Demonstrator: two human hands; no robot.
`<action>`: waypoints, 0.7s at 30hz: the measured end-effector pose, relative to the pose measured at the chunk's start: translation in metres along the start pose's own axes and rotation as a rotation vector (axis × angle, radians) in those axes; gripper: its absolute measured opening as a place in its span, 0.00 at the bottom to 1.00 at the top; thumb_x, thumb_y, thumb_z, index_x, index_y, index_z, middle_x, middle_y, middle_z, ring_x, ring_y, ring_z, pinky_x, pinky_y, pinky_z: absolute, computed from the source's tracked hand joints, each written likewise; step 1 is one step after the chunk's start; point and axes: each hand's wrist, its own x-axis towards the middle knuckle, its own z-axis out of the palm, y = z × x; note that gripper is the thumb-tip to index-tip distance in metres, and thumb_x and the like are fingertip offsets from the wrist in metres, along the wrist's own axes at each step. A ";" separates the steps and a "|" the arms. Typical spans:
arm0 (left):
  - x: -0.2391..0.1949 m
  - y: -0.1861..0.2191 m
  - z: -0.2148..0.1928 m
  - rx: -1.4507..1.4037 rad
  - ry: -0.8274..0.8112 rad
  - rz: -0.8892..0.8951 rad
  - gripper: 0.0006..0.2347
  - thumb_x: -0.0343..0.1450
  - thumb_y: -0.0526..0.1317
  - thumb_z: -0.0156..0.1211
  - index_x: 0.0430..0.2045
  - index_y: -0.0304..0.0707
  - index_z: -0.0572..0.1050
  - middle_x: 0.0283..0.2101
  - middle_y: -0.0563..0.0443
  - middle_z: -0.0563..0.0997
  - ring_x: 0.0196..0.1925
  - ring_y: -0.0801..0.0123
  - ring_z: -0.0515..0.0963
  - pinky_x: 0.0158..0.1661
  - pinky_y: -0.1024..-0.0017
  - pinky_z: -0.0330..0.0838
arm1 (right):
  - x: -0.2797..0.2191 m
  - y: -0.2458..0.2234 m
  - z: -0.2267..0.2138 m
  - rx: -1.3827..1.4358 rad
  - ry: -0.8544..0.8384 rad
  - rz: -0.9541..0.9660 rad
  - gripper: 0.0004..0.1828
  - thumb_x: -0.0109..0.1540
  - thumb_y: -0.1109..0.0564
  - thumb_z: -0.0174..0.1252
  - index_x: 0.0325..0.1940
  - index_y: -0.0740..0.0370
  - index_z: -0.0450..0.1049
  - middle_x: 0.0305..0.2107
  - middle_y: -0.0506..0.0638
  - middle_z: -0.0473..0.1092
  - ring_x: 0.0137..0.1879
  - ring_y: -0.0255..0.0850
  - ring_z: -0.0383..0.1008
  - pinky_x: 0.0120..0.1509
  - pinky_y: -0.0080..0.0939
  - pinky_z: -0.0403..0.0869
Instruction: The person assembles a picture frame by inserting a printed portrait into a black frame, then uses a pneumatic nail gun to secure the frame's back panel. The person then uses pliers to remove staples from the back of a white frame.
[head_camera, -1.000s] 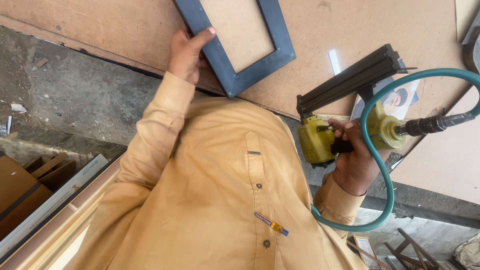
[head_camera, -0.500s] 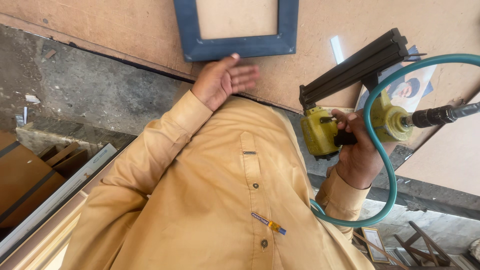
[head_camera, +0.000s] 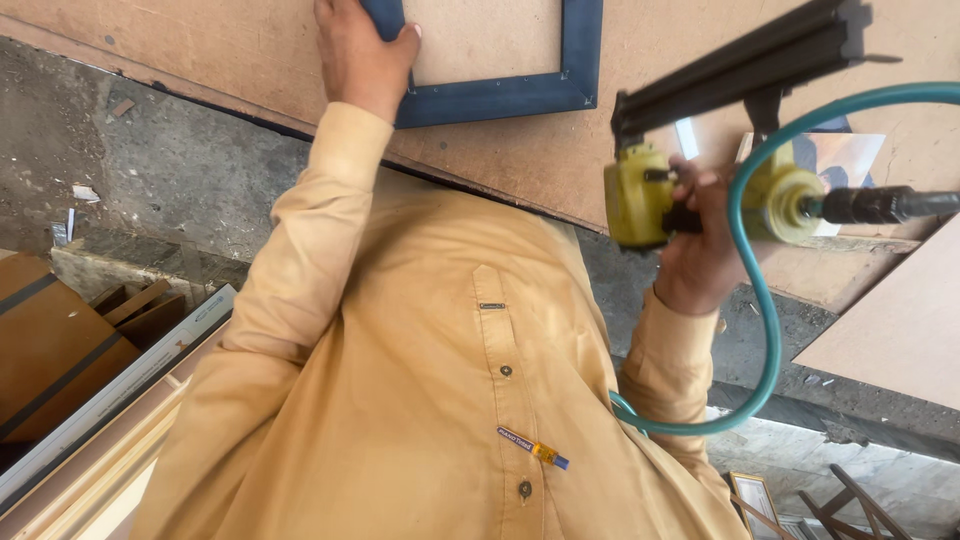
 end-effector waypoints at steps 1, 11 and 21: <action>0.001 0.003 0.001 -0.023 -0.020 -0.047 0.29 0.64 0.42 0.77 0.53 0.26 0.66 0.52 0.31 0.69 0.50 0.38 0.75 0.49 0.50 0.74 | 0.006 0.009 0.003 0.010 -0.002 -0.015 0.10 0.68 0.73 0.59 0.49 0.64 0.70 0.33 0.50 0.68 0.37 0.43 0.74 0.67 0.63 0.80; -0.018 0.054 -0.038 -0.828 -0.123 -0.196 0.25 0.66 0.31 0.70 0.52 0.30 0.60 0.54 0.38 0.73 0.52 0.53 0.81 0.53 0.59 0.80 | 0.011 0.041 0.006 0.003 -0.067 0.001 0.12 0.71 0.73 0.57 0.51 0.60 0.67 0.32 0.49 0.67 0.38 0.40 0.73 0.71 0.63 0.78; -0.019 0.036 -0.049 -1.388 -0.717 -0.656 0.18 0.70 0.31 0.67 0.54 0.25 0.73 0.50 0.44 0.81 0.53 0.66 0.81 0.58 0.67 0.77 | -0.015 -0.002 0.050 -0.132 -0.117 0.106 0.10 0.70 0.71 0.58 0.50 0.63 0.68 0.32 0.50 0.67 0.36 0.41 0.74 0.67 0.62 0.81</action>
